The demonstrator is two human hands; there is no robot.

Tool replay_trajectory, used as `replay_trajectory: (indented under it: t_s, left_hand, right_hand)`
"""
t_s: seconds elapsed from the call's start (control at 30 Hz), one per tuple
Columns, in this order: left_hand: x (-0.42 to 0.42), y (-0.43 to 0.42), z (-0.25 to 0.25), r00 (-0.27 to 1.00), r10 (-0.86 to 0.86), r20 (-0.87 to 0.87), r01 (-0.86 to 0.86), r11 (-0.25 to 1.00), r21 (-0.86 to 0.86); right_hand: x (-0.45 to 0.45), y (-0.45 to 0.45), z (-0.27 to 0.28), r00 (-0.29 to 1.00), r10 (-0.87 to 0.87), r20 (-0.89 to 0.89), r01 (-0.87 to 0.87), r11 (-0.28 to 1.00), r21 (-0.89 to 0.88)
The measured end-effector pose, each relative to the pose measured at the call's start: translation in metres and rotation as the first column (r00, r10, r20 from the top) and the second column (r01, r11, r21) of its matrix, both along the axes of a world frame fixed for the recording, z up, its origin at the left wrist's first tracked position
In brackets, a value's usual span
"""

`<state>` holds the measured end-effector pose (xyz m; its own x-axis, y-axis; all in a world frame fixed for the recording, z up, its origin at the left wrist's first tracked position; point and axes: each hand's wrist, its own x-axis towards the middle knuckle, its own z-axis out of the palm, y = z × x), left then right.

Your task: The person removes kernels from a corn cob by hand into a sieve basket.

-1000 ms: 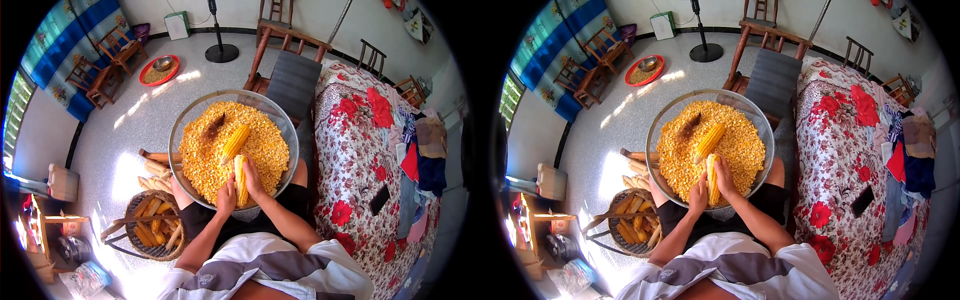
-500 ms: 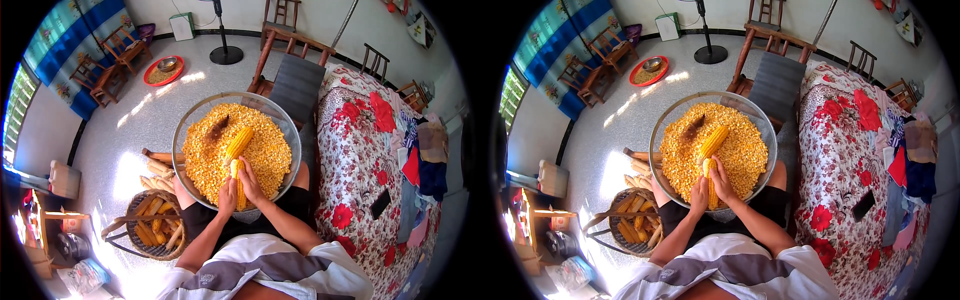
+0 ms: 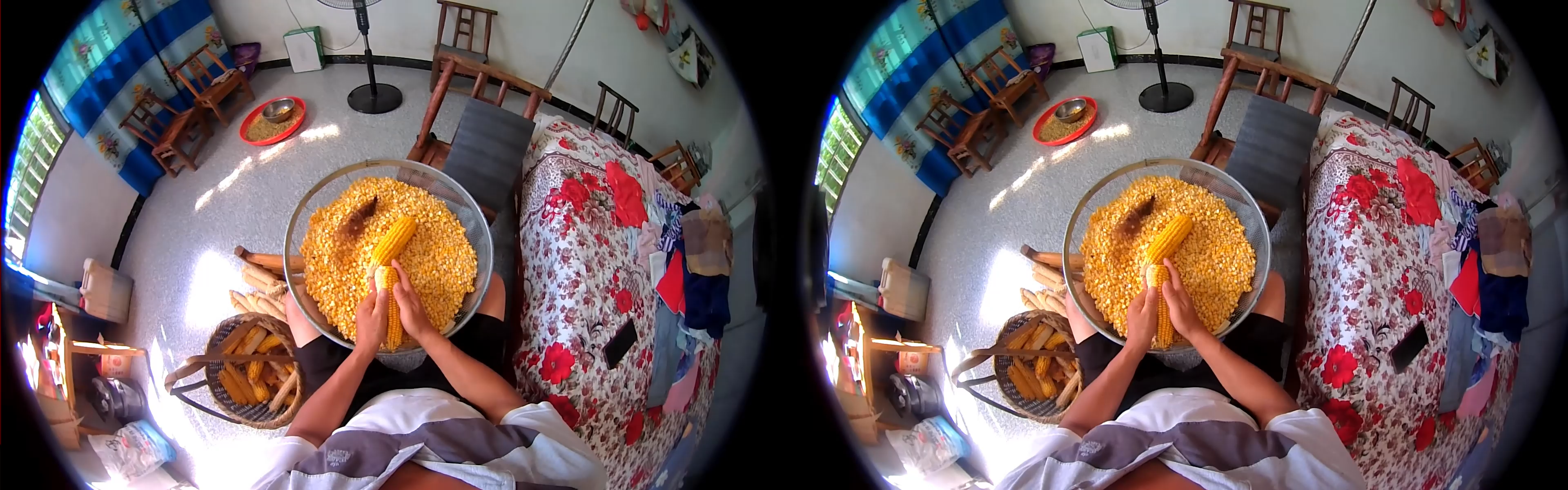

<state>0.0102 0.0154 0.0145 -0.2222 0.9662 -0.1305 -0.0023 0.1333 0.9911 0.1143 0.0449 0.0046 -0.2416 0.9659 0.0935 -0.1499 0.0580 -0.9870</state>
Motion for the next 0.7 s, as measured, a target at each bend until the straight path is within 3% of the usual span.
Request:
replay_trajectory:
  t_s: [0.1, 0.13, 0.17, 0.23, 0.27, 0.4, 0.47, 0.7]
  left_hand:
    - [0.0, 0.005, -0.009, 0.996, 0.079, 0.047, -0.073, 0.991, -0.108]
    - [0.008, 0.007, -0.009, 0.986, 0.164, 0.037, -0.166, 0.984, 0.067]
    - [0.009, 0.008, -0.01, 0.985, 0.171, 0.038, -0.173, 0.982, 0.071]
    - [0.009, 0.007, -0.018, 0.983, 0.177, 0.052, -0.183, 0.975, 0.129]
    - [0.008, 0.007, -0.031, 0.983, 0.182, -0.005, -0.18, 0.974, 0.138]
    - [0.008, 0.0, -0.021, 0.982, 0.153, -0.109, -0.145, 0.987, 0.076]
    - [0.008, -0.001, -0.023, 0.979, 0.171, -0.112, -0.157, 0.979, 0.127]
    - [0.005, -0.002, -0.03, 0.949, 0.187, -0.252, -0.163, 0.98, 0.113]
  right_hand:
    - [0.001, -0.005, 0.008, 0.997, 0.036, -0.07, -0.037, 0.999, -0.005]
    - [0.002, -0.01, 0.01, 0.992, 0.088, -0.095, -0.091, 0.996, -0.025]
    - [0.005, -0.013, 0.007, 0.991, 0.096, -0.095, -0.098, 0.995, -0.02]
    - [0.01, -0.021, 0.003, 0.971, 0.019, 0.239, -0.057, 0.987, 0.153]
    - [0.013, -0.027, 0.001, 0.957, 0.024, 0.29, -0.066, 0.989, 0.135]
    - [0.015, -0.036, 0.005, 0.936, -0.003, 0.353, -0.047, 0.99, 0.133]
    - [0.012, -0.038, 0.006, 0.895, -0.04, 0.444, -0.031, 0.988, 0.151]
    - [0.015, -0.037, 0.009, 0.9, -0.03, 0.436, -0.049, 0.984, 0.169]
